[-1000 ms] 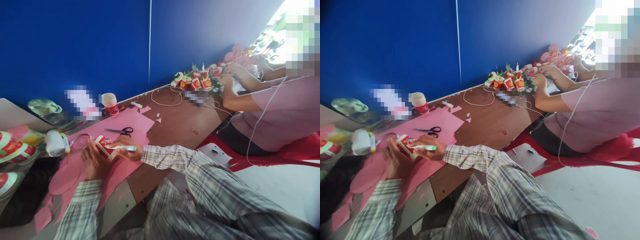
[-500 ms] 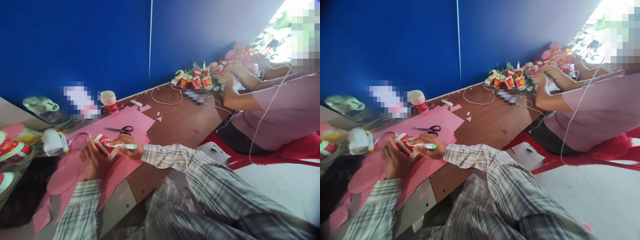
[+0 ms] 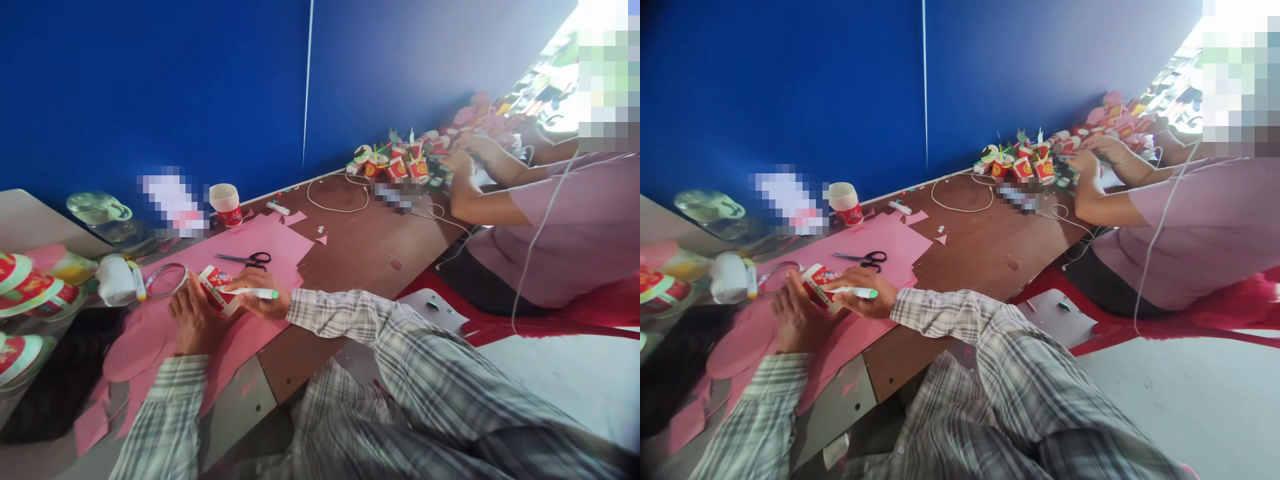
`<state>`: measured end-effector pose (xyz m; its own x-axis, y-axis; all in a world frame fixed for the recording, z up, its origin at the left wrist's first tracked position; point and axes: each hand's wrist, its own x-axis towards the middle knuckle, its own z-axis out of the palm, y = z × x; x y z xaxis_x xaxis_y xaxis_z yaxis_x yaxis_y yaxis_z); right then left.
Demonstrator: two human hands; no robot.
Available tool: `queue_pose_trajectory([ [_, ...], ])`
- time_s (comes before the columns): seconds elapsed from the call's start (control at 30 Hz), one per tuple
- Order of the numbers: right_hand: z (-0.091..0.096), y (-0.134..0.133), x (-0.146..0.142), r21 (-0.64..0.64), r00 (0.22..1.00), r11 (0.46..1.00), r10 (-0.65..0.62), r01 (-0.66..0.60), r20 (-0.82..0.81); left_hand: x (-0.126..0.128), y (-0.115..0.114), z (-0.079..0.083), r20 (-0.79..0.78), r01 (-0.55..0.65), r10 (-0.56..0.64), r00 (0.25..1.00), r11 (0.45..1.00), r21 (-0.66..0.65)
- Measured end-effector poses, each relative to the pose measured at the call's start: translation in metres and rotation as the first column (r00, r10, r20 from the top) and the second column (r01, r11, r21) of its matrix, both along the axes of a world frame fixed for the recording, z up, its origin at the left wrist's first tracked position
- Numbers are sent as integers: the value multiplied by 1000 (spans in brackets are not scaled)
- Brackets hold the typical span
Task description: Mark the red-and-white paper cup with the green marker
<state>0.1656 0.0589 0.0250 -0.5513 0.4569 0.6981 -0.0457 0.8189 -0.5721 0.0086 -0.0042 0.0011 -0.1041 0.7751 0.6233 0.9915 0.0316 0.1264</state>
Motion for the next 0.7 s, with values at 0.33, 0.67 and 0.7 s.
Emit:
queue_pose_trajectory([
  [0.33, 1, 0, 4, -55, 1000, 998, 29, -29, -4, 0, 0, 1, -32, 11, -10, 999, 1000, 22],
  [0.67, 0, -2, 4, -107, 998, 994, 6, 2, 70, 0, 0, 0, -36, 11, -10, 999, 999, 39],
  [0.7, 1, -2, 4, -119, 998, 993, -11, 19, 67, 0, 0, 1, -34, 10, -8, 999, 999, 38],
])
